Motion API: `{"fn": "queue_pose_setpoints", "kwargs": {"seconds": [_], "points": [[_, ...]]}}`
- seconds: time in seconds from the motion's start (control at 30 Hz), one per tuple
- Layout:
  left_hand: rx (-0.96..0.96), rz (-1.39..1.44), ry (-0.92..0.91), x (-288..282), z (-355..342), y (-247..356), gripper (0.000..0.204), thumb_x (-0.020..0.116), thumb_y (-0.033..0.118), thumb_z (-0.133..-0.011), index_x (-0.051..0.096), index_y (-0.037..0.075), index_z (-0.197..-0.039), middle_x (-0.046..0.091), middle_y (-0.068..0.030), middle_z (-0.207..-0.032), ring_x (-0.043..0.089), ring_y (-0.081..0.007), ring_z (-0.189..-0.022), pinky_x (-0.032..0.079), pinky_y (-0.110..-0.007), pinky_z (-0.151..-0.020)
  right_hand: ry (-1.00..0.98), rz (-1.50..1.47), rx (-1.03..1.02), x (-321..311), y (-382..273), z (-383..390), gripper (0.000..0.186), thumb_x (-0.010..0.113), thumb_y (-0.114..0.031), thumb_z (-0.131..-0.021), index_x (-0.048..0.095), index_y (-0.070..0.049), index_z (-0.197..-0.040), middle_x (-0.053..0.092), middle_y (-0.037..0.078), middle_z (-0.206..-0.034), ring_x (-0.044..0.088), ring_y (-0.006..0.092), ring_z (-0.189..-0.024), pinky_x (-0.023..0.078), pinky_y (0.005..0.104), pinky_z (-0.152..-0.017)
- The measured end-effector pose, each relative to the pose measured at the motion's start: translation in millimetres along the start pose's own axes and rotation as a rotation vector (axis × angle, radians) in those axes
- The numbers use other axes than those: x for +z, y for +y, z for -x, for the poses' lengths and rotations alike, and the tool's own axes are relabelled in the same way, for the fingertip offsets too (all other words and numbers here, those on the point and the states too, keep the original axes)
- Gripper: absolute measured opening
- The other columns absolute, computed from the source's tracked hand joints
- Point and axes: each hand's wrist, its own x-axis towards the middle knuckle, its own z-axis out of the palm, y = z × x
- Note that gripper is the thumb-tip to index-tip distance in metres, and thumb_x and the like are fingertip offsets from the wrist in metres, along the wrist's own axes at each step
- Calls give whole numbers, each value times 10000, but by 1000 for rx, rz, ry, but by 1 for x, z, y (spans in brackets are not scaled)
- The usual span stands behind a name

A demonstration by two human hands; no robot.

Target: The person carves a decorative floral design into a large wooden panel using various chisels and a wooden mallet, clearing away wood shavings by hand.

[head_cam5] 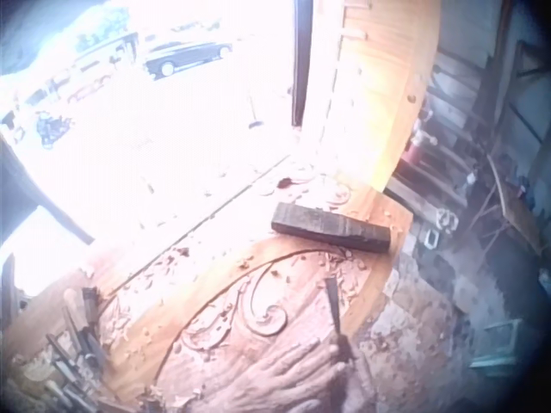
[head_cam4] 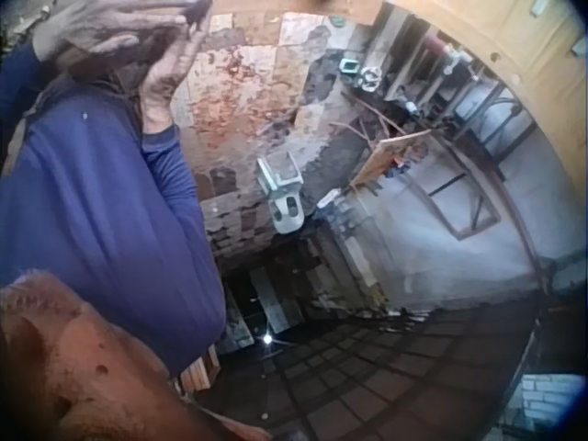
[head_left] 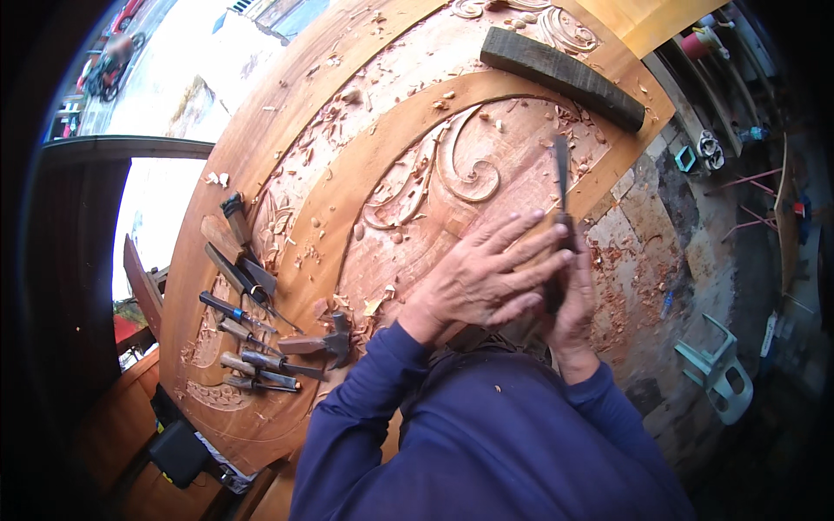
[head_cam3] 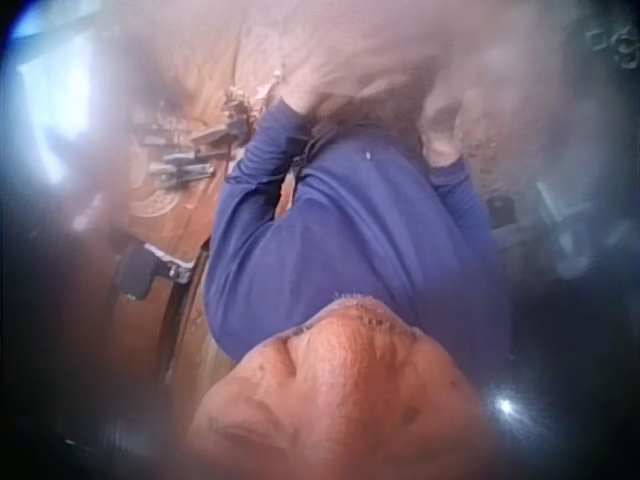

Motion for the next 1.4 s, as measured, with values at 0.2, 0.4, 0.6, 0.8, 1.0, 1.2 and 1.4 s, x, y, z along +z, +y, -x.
{"fn": "queue_pose_setpoints", "kwargs": {"seconds": [0.2, 0.4, 0.6, 0.8, 1.0, 1.2, 1.4], "points": [[-618, -485, -13, -28, 68, -45, 577, 533, 498, -1105, 489, 282, -1637, 403, -26, -1739, 336, -297, -1621, 141, -630, -1331, 44, 421, -81, -58, -31, 40, 608, 558, -224, -1144, 314, -113, -1689, 635, 63, -962, 550, 61, -566, 483, 196, -508], [-459, -280, 685, 2, 90, -13, 424, 545, 203, -1087, 665, 17, -1449, 630, -227, -1513, 540, -400, -1476, 388, -518, -1248, -90, 616, 179, -55, -26, 85, 610, 587, -164, -1129, 354, -90, -1687, 656, 59, -995, 546, 76, -645, 482, 211, -524], [-129, 125, 227, 58, 23, 53, 292, 709, 403, -973, 752, 115, -990, 678, -65, -925, 645, -273, -895, 508, -428, -779, -209, 648, 343, -42, -26, 87, 427, 557, -168, -1144, 526, -41, -1551, 665, 30, -988, 527, 62, -620, 441, 227, -495], [-199, 161, 195, 78, 9, 46, 368, 657, 345, -1014, 615, 120, -726, 603, -62, -735, 606, -268, -757, 462, -419, -697, -216, 664, 340, -41, -31, 72, 332, 517, -189, -1159, 572, -40, -1450, 651, 28, -932, 524, 65, -587, 437, 227, -490], [-286, 264, 260, 79, 5, 40, 323, 608, 257, -941, 582, 110, -656, 545, -90, -627, 541, -318, -639, 397, -459, -641, -197, 611, 412, -31, -31, 69, 396, 509, -212, -1162, 521, -53, -1524, 625, 47, -889, 525, 72, -574, 426, 223, -486], [-287, 282, 258, 83, 10, 37, 335, 543, 289, -924, 504, 108, -645, 532, -109, -630, 520, -347, -609, 400, -471, -625, -165, 631, 442, -14, -38, 70, 452, 509, -211, -1160, 476, -57, -1584, 606, 51, -864, 493, 77, -546, 425, 224, -487], [-297, 310, 344, 87, 8, 33, 363, 579, 277, -927, 539, 124, -600, 523, -109, -585, 541, -346, -589, 413, -477, -607, -146, 628, 436, -9, -37, 67, 417, 509, -192, -1155, 511, -32, -1539, 607, 61, -865, 491, 79, -550, 426, 230, -481]]}}
